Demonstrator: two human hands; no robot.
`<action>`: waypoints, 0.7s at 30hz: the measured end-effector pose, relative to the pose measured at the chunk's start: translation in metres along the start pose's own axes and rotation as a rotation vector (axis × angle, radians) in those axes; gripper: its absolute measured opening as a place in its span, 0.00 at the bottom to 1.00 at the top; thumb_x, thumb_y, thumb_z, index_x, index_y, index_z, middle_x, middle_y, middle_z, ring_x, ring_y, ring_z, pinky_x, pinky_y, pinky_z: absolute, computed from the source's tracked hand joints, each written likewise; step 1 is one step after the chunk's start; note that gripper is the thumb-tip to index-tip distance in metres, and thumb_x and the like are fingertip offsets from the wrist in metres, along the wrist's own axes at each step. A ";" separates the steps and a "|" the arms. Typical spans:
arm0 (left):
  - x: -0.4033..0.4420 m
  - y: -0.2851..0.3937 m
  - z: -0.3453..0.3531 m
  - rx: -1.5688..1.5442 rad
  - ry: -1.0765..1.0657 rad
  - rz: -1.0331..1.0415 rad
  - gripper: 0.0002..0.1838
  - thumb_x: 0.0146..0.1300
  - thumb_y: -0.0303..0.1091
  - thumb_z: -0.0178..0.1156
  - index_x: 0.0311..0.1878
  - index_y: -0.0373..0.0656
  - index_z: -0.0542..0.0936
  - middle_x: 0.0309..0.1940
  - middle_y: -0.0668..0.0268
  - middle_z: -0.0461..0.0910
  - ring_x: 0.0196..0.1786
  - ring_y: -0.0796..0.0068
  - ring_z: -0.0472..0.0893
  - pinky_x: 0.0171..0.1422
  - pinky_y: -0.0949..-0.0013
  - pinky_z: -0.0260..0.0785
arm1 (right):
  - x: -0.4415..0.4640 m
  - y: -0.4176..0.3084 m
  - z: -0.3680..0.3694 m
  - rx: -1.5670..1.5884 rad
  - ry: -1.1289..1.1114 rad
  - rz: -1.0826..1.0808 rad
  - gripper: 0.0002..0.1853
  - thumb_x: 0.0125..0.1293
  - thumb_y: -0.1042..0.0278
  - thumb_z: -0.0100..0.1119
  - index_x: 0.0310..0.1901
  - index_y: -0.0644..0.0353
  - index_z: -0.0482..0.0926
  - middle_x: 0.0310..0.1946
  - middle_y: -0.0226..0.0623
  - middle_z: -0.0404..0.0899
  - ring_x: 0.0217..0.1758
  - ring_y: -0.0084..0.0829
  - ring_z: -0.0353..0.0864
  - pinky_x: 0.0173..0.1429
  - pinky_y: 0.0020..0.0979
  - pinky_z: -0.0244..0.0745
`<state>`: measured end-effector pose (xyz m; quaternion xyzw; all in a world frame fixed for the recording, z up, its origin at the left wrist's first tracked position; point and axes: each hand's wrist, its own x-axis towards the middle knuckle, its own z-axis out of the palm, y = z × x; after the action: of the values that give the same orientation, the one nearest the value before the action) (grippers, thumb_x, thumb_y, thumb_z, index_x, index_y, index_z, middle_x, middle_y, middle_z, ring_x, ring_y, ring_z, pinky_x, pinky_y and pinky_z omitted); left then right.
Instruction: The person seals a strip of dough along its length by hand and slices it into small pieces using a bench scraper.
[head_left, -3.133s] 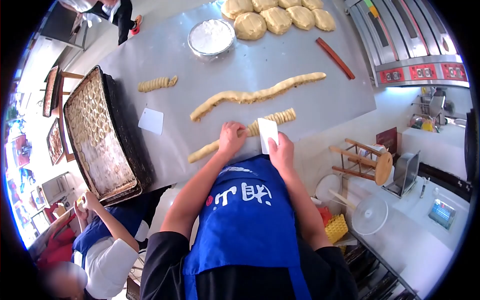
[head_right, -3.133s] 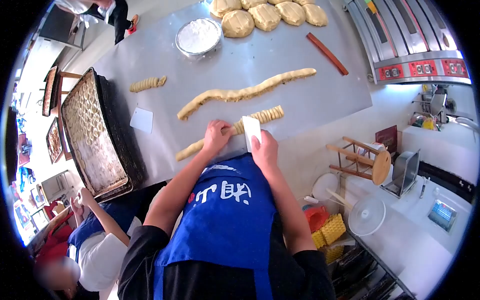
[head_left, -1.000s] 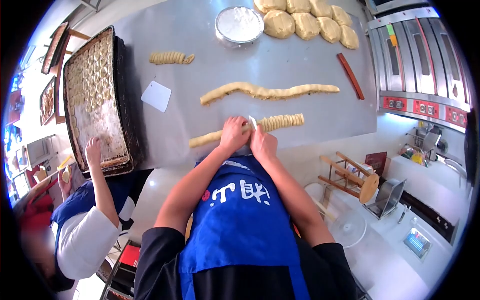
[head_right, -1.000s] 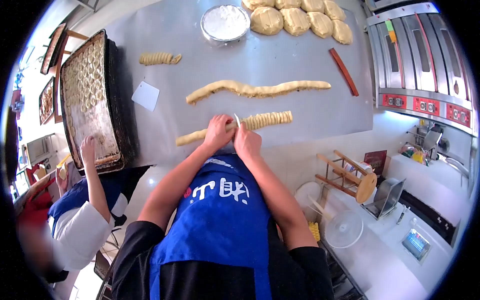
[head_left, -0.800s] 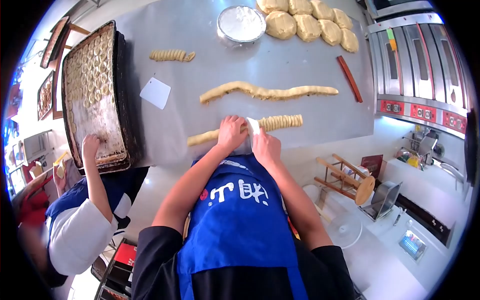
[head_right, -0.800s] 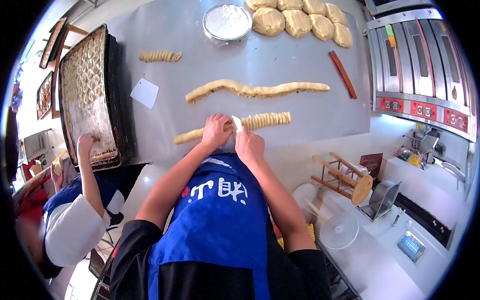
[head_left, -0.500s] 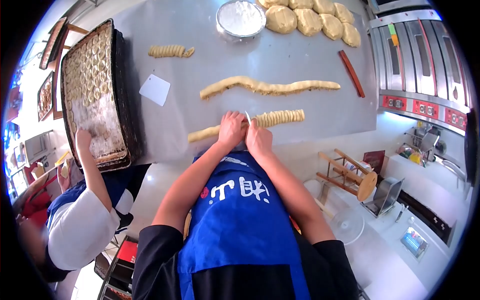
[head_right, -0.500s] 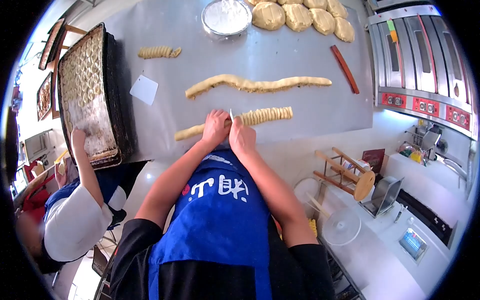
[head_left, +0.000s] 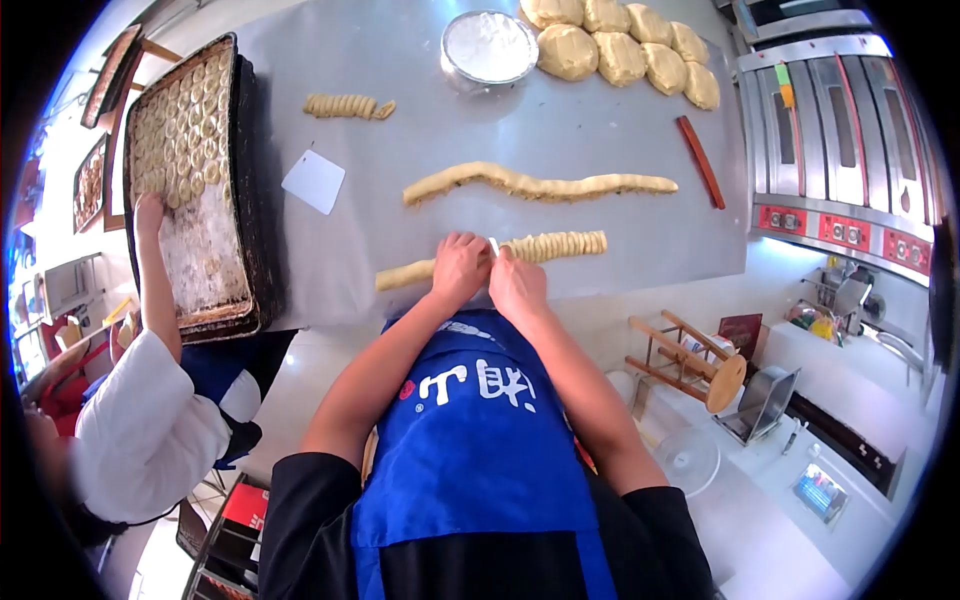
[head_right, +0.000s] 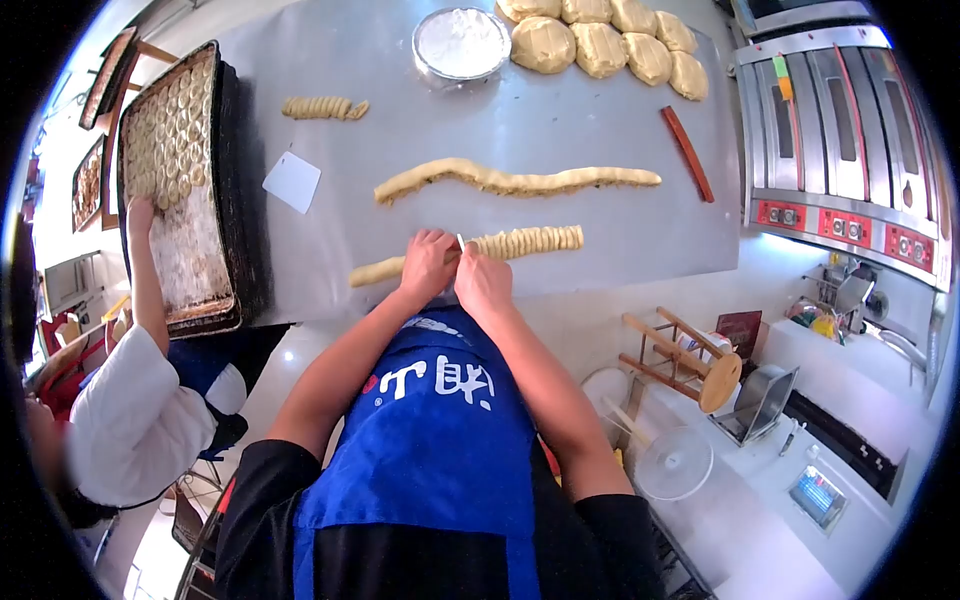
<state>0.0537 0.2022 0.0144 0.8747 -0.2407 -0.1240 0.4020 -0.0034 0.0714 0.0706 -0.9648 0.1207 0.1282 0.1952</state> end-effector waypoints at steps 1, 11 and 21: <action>-0.001 -0.001 0.001 0.021 -0.001 0.002 0.09 0.55 0.33 0.70 0.40 0.45 0.84 0.41 0.60 0.86 0.51 0.50 0.81 0.57 0.50 0.72 | -0.001 0.001 0.015 -0.003 0.049 0.003 0.09 0.75 0.65 0.54 0.43 0.63 0.77 0.25 0.54 0.86 0.31 0.57 0.89 0.35 0.54 0.83; -0.007 -0.009 -0.006 0.042 0.022 -0.022 0.08 0.56 0.33 0.70 0.38 0.44 0.85 0.41 0.60 0.87 0.50 0.51 0.82 0.56 0.50 0.72 | -0.017 0.002 -0.012 0.083 0.148 -0.026 0.11 0.79 0.62 0.54 0.43 0.63 0.77 0.24 0.52 0.86 0.29 0.55 0.89 0.35 0.54 0.82; -0.010 -0.010 -0.010 0.072 -0.034 -0.019 0.11 0.57 0.34 0.71 0.42 0.43 0.84 0.42 0.59 0.86 0.51 0.49 0.80 0.59 0.49 0.72 | 0.000 -0.016 0.029 -0.048 0.020 0.068 0.08 0.75 0.65 0.55 0.43 0.61 0.77 0.26 0.52 0.87 0.32 0.54 0.90 0.39 0.51 0.84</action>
<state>0.0523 0.2197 0.0133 0.8887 -0.2434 -0.1341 0.3647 -0.0050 0.0977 0.0503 -0.9658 0.1521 0.1278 0.1663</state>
